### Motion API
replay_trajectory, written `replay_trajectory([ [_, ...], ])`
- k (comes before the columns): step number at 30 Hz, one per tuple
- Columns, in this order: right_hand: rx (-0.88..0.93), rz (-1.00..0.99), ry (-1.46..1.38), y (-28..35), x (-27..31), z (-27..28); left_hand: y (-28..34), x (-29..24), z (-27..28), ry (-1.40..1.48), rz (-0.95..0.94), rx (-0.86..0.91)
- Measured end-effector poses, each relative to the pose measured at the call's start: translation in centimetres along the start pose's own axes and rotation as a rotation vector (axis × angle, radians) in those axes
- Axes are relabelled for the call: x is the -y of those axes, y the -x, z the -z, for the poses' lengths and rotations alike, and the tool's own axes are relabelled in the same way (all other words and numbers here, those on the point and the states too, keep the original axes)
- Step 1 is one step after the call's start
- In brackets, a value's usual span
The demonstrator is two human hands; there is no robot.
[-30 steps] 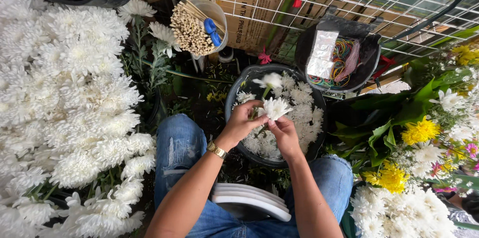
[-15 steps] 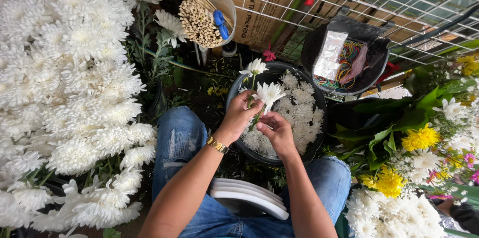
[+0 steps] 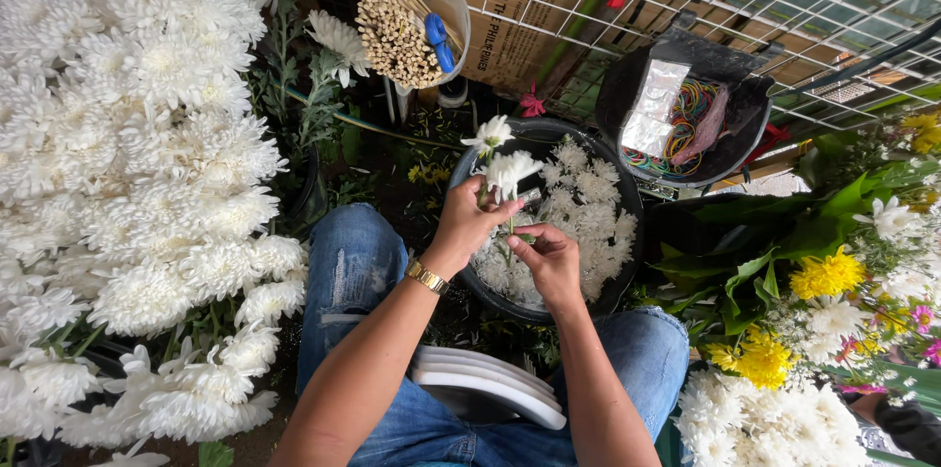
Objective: The person prepares flowers by hand, picking individual blossoms from a pile and placing them into a dark bucket filled with other flower heads.
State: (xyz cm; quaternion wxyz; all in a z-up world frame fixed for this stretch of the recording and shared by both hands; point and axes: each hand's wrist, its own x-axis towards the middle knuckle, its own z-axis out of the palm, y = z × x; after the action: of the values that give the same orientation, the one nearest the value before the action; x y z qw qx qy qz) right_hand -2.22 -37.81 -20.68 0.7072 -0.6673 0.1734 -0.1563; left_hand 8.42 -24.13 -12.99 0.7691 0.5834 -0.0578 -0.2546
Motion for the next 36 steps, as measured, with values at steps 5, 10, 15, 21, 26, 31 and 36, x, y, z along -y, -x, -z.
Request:
replay_trajectory([
  [5, -0.071, 0.168, 0.041, 0.2, 2.0, -0.8, 0.5, -0.5, -0.2, 0.029, 0.106, -0.24],
  [10, -0.093, 0.197, 0.061, 1.1, 4.6, -0.4, -2.0, -0.1, 2.1, 0.057, 0.058, -0.467],
  [15, 0.882, -0.398, 0.628, 3.4, 11.6, -2.5, -3.6, 1.4, 3.1, 0.107, -0.08, -0.553],
  [21, 0.397, -0.236, 0.94, 2.1, 5.7, -3.0, -2.6, 1.6, 3.0, -0.08, -0.126, -0.538],
  [26, 0.032, 0.132, 0.649, 2.0, 1.3, -2.6, -2.3, 1.7, 1.1, -0.286, -0.142, -0.421],
  [31, 0.01, 0.22, 0.677, 1.4, 2.6, -1.8, -1.2, 0.7, 0.9, -0.364, -0.148, -0.351],
  [36, 0.132, 0.481, 0.546, 2.1, 1.2, -2.5, -3.3, 4.4, 3.5, -0.329, -0.184, -0.398],
])
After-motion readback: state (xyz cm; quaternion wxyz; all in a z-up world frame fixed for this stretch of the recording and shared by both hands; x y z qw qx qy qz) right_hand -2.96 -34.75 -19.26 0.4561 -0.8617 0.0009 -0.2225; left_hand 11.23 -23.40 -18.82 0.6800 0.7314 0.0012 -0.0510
